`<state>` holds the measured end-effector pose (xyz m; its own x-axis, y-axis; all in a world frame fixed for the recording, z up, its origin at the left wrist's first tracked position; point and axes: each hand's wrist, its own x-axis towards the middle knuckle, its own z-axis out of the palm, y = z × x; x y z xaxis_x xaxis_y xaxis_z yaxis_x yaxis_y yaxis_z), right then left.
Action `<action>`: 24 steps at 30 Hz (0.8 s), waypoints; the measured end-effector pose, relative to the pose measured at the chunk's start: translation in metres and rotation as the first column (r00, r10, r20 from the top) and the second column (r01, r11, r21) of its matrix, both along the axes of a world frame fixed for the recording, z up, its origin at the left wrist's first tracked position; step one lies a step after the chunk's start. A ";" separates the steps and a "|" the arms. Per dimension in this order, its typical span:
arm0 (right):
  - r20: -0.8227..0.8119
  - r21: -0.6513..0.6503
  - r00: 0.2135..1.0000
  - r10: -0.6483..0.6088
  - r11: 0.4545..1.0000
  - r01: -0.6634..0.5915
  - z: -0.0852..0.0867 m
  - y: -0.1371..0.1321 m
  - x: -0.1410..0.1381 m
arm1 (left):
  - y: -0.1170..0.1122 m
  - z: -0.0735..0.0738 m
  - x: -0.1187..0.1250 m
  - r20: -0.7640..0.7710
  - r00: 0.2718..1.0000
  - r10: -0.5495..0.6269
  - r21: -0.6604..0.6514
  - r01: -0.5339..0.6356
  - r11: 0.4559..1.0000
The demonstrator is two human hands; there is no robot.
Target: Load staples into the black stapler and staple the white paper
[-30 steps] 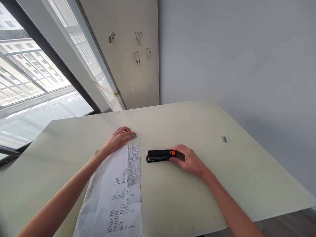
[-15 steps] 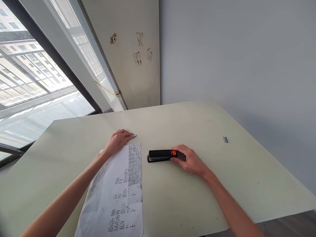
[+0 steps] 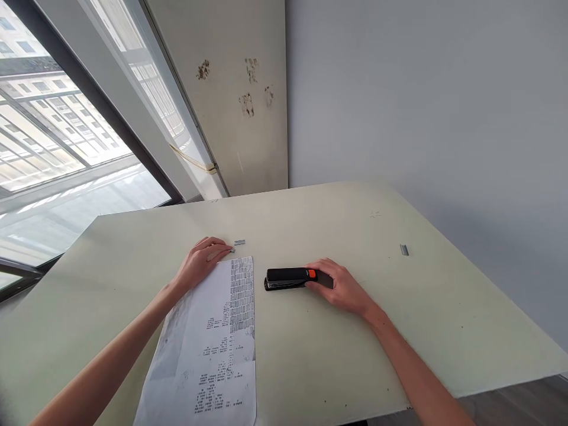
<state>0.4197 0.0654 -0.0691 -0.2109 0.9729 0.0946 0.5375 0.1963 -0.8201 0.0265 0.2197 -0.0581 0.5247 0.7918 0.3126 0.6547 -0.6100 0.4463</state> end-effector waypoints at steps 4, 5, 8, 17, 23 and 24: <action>0.001 0.009 1.000 0.001 1.000 -0.001 -0.001 0.001 0.001 | -0.001 0.000 -0.006 0.002 1.000 0.010 -0.009 -0.010 1.000; 0.001 0.010 1.000 -0.001 1.000 0.001 -0.002 0.001 0.001 | -0.001 0.000 -0.008 0.004 1.000 0.016 -0.012 -0.016 1.000; 0.004 0.009 1.000 -0.004 1.000 0.004 -0.002 0.000 0.001 | -0.001 0.002 -0.010 0.002 1.000 0.022 -0.026 -0.022 0.999; 0.002 -0.009 1.000 0.005 1.000 -0.005 -0.002 0.000 0.000 | -0.004 0.005 -0.014 -0.002 1.000 0.008 -0.080 -0.008 0.997; -0.013 -0.037 1.000 -0.004 0.999 0.003 -0.003 0.000 0.001 | -0.003 0.007 -0.015 0.002 1.000 0.001 -0.103 -0.001 0.995; -0.010 -0.037 1.000 -0.006 0.999 0.006 -0.004 0.000 0.001 | -0.004 0.007 -0.015 0.005 1.000 0.003 -0.106 -0.003 0.994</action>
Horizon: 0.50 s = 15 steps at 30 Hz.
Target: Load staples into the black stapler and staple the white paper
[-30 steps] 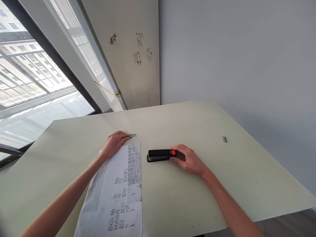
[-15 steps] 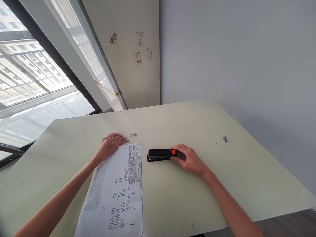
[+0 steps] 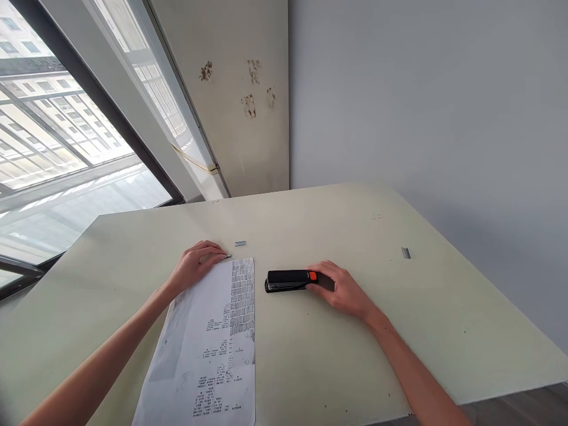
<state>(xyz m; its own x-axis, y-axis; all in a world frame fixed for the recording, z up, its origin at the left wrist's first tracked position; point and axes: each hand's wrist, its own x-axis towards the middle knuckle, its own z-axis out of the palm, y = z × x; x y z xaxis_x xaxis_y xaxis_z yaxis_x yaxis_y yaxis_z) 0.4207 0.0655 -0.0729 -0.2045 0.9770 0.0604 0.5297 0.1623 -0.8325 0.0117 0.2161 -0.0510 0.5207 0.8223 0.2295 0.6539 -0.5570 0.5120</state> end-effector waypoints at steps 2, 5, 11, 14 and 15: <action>0.007 -0.002 1.000 0.001 1.000 -0.001 -0.001 0.000 0.000 | -0.001 0.001 0.001 0.007 1.000 0.005 -0.004 -0.005 1.000; 0.013 -0.007 1.000 0.002 1.000 -0.001 0.000 0.000 0.001 | -0.003 0.002 0.002 0.011 1.000 0.004 -0.014 -0.004 1.000; 0.003 -0.012 1.000 -0.005 1.000 0.005 0.001 -0.001 0.000 | -0.003 0.002 0.001 -0.009 1.000 0.018 -0.028 -0.018 0.999; -0.001 -0.012 1.000 -0.002 1.000 0.002 0.000 -0.002 0.000 | -0.001 -0.001 -0.001 -0.025 0.999 0.039 -0.028 -0.040 0.999; -0.001 -0.014 1.000 -0.002 1.000 0.002 0.000 -0.002 0.000 | -0.001 -0.002 -0.001 -0.028 0.999 0.044 -0.028 -0.045 0.999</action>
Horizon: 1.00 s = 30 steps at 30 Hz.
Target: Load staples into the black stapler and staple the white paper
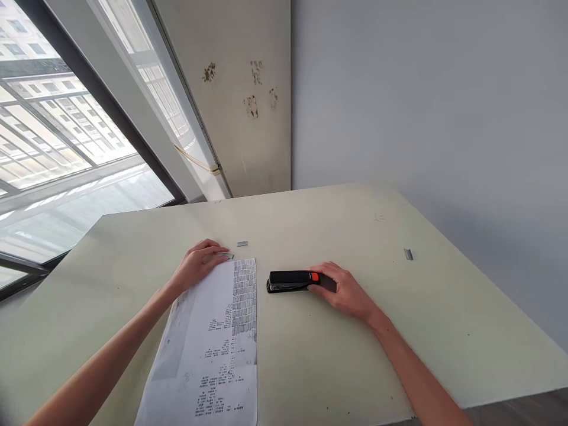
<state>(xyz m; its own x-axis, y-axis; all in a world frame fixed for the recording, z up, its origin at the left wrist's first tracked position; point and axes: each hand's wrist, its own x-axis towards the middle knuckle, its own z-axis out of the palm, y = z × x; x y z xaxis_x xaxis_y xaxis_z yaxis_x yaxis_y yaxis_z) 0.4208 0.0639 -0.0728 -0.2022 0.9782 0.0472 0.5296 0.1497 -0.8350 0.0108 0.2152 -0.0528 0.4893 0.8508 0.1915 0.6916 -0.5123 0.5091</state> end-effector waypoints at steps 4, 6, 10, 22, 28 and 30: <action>0.001 -0.002 1.000 -0.002 1.000 0.002 0.001 0.000 0.000 | 0.002 -0.003 0.000 0.012 1.000 0.014 -0.001 -0.014 1.000; -0.004 0.002 1.000 0.000 1.000 0.000 0.001 0.000 0.000 | 0.003 -0.002 0.001 0.026 0.999 0.029 -0.007 -0.029 1.000; -0.025 0.005 1.000 0.011 1.000 -0.011 0.003 0.000 0.000 | 0.001 0.005 0.003 0.056 0.993 0.102 -0.033 -0.100 0.994; -0.061 0.011 0.997 -0.048 0.999 0.049 0.007 0.000 -0.005 | -0.067 0.035 0.055 0.474 0.829 0.296 -0.555 0.020 0.832; -0.070 -0.012 0.994 -0.084 0.996 0.083 0.007 0.000 -0.007 | -0.088 0.056 0.080 0.441 0.860 0.258 -0.612 0.078 0.787; -0.070 -0.015 0.993 -0.097 0.995 0.096 0.008 0.000 -0.007 | -0.098 0.062 0.087 0.330 0.924 0.194 -0.567 0.029 0.823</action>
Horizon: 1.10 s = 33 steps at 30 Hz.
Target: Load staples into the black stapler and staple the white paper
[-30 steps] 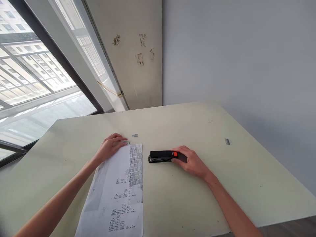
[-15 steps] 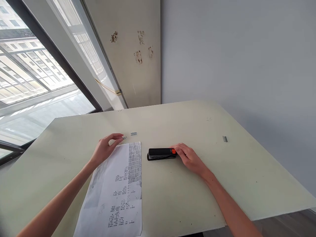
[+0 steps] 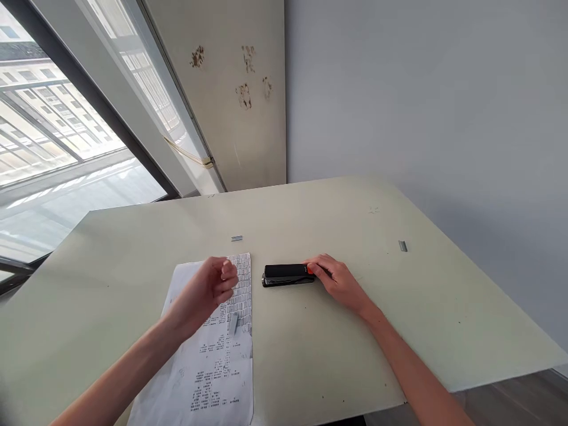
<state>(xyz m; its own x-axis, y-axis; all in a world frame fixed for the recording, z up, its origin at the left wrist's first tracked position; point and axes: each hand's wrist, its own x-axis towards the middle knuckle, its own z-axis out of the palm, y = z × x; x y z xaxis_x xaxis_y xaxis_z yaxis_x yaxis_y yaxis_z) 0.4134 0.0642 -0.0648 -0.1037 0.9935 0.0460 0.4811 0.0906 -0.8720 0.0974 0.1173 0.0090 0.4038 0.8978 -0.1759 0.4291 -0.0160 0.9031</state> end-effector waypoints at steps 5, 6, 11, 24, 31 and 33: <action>0.003 0.010 1.000 -0.006 1.000 0.006 -0.002 0.002 0.001 | -0.010 -0.003 0.007 -0.103 0.994 -0.027 0.129 0.040 0.991; -0.003 0.009 1.000 0.000 1.000 0.000 -0.004 0.003 0.001 | -0.010 -0.006 0.005 -0.121 0.992 -0.040 0.163 0.060 0.985; -0.027 0.008 1.000 0.004 1.000 -0.004 -0.006 0.004 0.001 | -0.007 -0.024 -0.008 -0.321 0.938 -0.132 0.315 0.237 0.919; 0.067 0.031 0.997 0.032 0.999 -0.035 -0.001 0.000 0.000 | 0.010 -0.055 0.020 -0.457 0.882 -0.119 0.576 0.395 0.716; 0.063 -0.012 0.998 0.018 1.000 -0.018 -0.002 -0.002 -0.001 | 0.010 -0.051 -0.003 -0.504 0.856 -0.115 0.603 0.445 0.663; 0.070 -0.001 0.997 0.018 1.000 -0.018 -0.003 -0.001 0.000 | 0.010 -0.049 -0.010 -0.515 0.850 -0.110 0.607 0.453 0.653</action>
